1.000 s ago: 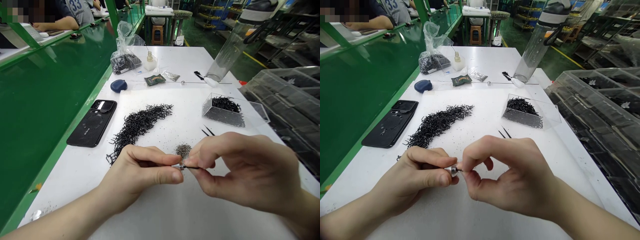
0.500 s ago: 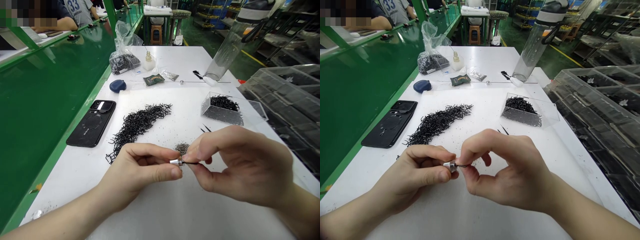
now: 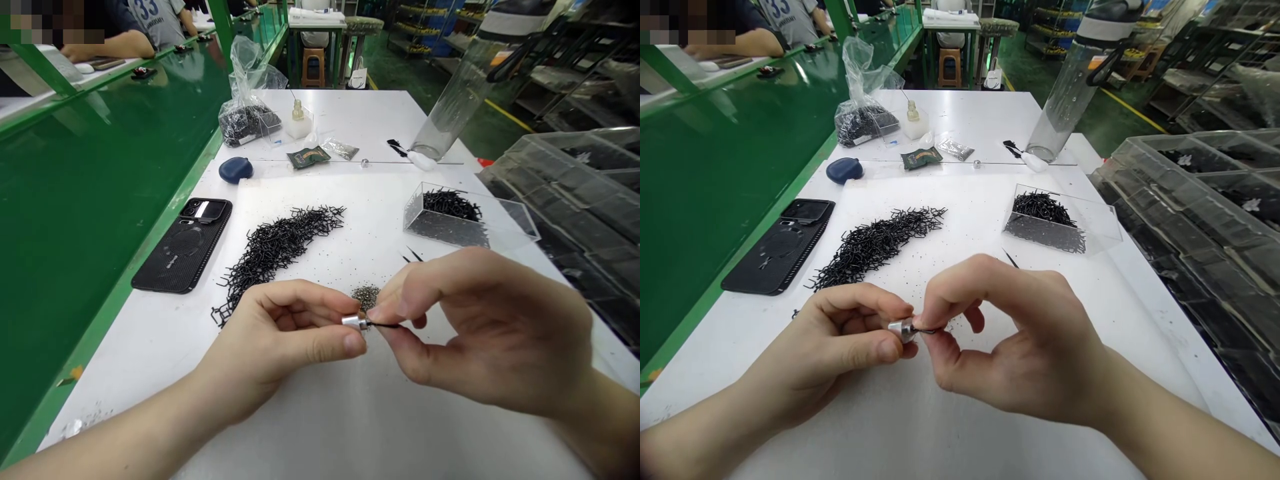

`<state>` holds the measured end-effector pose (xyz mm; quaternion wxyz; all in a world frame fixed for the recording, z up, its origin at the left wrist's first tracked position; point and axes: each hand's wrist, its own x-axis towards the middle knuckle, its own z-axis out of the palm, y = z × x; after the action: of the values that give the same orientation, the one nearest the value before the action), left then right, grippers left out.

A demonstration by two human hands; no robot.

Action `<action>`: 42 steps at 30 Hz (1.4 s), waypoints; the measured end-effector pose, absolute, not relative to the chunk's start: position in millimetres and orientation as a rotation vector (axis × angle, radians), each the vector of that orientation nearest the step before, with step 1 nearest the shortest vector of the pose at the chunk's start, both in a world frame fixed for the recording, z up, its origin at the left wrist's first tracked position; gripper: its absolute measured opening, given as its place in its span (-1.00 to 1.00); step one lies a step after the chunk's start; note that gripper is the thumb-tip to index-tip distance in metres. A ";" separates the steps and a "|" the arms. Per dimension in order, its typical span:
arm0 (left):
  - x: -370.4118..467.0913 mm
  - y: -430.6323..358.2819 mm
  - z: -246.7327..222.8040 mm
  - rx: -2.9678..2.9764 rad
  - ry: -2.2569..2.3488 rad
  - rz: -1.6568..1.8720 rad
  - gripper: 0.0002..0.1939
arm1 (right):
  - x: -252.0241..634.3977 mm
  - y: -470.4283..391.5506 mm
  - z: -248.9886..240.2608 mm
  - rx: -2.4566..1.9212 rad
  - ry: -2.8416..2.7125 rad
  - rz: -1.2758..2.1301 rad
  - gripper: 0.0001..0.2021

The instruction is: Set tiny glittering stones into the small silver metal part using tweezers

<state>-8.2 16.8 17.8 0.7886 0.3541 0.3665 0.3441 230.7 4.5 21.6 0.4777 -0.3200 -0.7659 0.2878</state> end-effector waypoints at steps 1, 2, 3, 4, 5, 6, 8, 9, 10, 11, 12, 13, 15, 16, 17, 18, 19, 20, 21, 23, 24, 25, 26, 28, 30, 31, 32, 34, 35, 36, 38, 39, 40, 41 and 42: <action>-8.2 17.1 17.6 0.759 0.784 0.743 -0.73 | 230.9 4.2 21.4 -0.783 -1.869 0.703 -0.62; -8.3 17.3 17.7 0.755 0.780 0.744 -0.73 | 231.0 3.8 21.3 -0.787 -1.867 0.704 -0.62; -8.4 17.5 17.9 0.750 0.778 0.745 -0.73 | 231.1 3.4 21.2 -0.793 -1.868 0.703 -0.62; -8.4 17.6 18.2 0.743 0.776 0.746 -0.73 | 230.9 3.3 21.4 -0.796 -1.868 0.704 -0.62; -8.3 17.7 18.7 0.736 0.770 0.746 -0.73 | 230.6 3.3 21.9 -0.799 -1.866 0.702 -0.62; -8.1 17.9 19.2 0.728 0.762 0.751 -0.72 | 230.0 3.7 22.7 -0.805 -1.857 0.697 -0.61; -7.4 18.1 20.0 0.717 0.753 0.770 -0.73 | 228.6 5.5 25.7 -0.829 -1.796 0.681 -0.60; -7.1 18.2 20.4 0.721 0.760 0.790 -0.72 | 227.8 6.8 27.6 -0.852 -1.737 0.678 -0.59; -6.8 18.0 20.7 0.735 0.776 0.817 -0.71 | 227.1 8.2 29.6 -0.881 -1.668 0.685 -0.58; -6.7 17.6 21.0 0.763 0.798 0.843 -0.69 | 226.4 9.7 31.3 -0.910 -1.594 0.701 -0.57; -6.7 16.8 21.4 0.811 0.817 0.864 -0.69 | 225.9 11.1 32.6 -0.932 -1.526 0.726 -0.56; -7.0 15.7 21.8 0.878 0.827 0.880 -0.70 | 225.6 12.4 33.4 -0.947 -1.472 0.754 -0.56; -8.0 12.4 22.0 1.064 0.818 0.902 -0.76 | 225.3 14.4 33.4 -0.966 -1.413 0.805 -0.56; -8.7 10.4 21.5 1.177 0.796 0.913 -0.77 | 225.3 15.0 32.9 -0.968 -1.401 0.818 -0.57; -9.3 8.2 20.3 1.297 0.767 0.924 -0.78 | 225.3 15.5 32.3 -0.971 -1.398 0.826 -0.58; -9.7 5.9 18.4 1.418 0.738 0.934 -0.79 | 225.2 15.9 31.7 -0.975 -1.401 0.828 -0.59; -9.8 3.8 15.5 1.540 0.709 0.933 -0.80 | 225.1 16.1 31.3 -0.975 -1.406 0.825 -0.59; -9.7 1.7 12.0 1.661 0.679 0.929 -0.81 | 224.9 16.2 31.0 -0.975 -1.411 0.821 -0.59; -9.1 -0.1 7.8 1.775 0.653 0.928 -0.81 | 224.7 16.3 30.9 -0.971 -1.419 0.817 -0.58; -7.4 -3.0 -0.7 1.973 0.619 0.941 -0.78 | 224.2 16.1 30.6 -0.967 -1.432 0.814 -0.58; -6.4 -4.2 -4.5 2.039 0.616 0.957 -0.76 | 224.1 15.9 30.3 -0.963 -1.439 0.816 -0.57; -5.5 -5.2 -7.6 2.081 0.622 0.969 -0.74 | 224.1 15.5 29.7 -0.956 -1.447 0.818 -0.57; -4.9 -6.0 -9.7 2.102 0.634 0.974 -0.73 | 224.4 15.1 28.9 -0.951 -1.456 0.819 -0.57; -4.8 -7.8 -11.0 2.107 0.664 0.962 -0.74 | 225.1 14.2 27.1 -0.938 -1.482 0.816 -0.56; -6.5 -10.0 -9.1 2.112 0.717 0.979 -0.74 | 225.8 13.3 25.5 -0.933 -1.503 0.816 -0.55; -8.0 -11.3 -7.6 2.115 0.757 1.003 -0.67 | 225.9 12.9 25.0 -0.936 -1.504 0.817 -0.55; -9.7 -12.8 -5.9 2.116 0.804 1.028 -0.55 | 225.9 12.7 24.8 -0.942 -1.500 0.821 -0.55; -13.5 -15.5 -3.3 2.109 0.874 1.043 -0.27 | 225.3 12.4 24.8 -0.959 -1.478 0.832 -0.54; -15.3 -16.6 -2.5 2.110 0.874 1.029 -0.18 | 224.9 12.5 24.9 -0.958 -1.468 0.835 -0.54; -16.9 -17.5 -2.0 2.114 0.863 1.001 -0.12 | 224.5 12.6 25.0 -0.950 -1.461 0.837 -0.54; -19.3 -18.5 -1.6 2.128 0.837 0.933 -0.01 | 223.9 12.8 25.1 -0.934 -1.452 0.842 -0.53; -20.1 -18.6 -1.5 2.137 0.821 0.903 0.04 | 223.7 13.0 25.1 -0.935 -1.449 0.843 -0.52; -20.8 -18.6 -1.4 2.140 0.816 0.880 0.08 | 223.6 13.2 25.1 -0.940 -1.444 0.842 -0.52; -21.4 -18.3 -1.2 2.135 0.817 0.860 0.09 | 223.5 13.4 25.3 -0.951 -1.440 0.842 -0.53; -22.0 -17.7 -0.9 2.123 0.804 0.848 0.09 | 223.6 13.6 25.5 -0.960 -1.437 0.842 -0.53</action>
<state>-22.0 -17.7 -0.9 0.3513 0.8202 0.3105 0.3277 223.6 13.6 25.5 0.5728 -0.4093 -0.6127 0.3591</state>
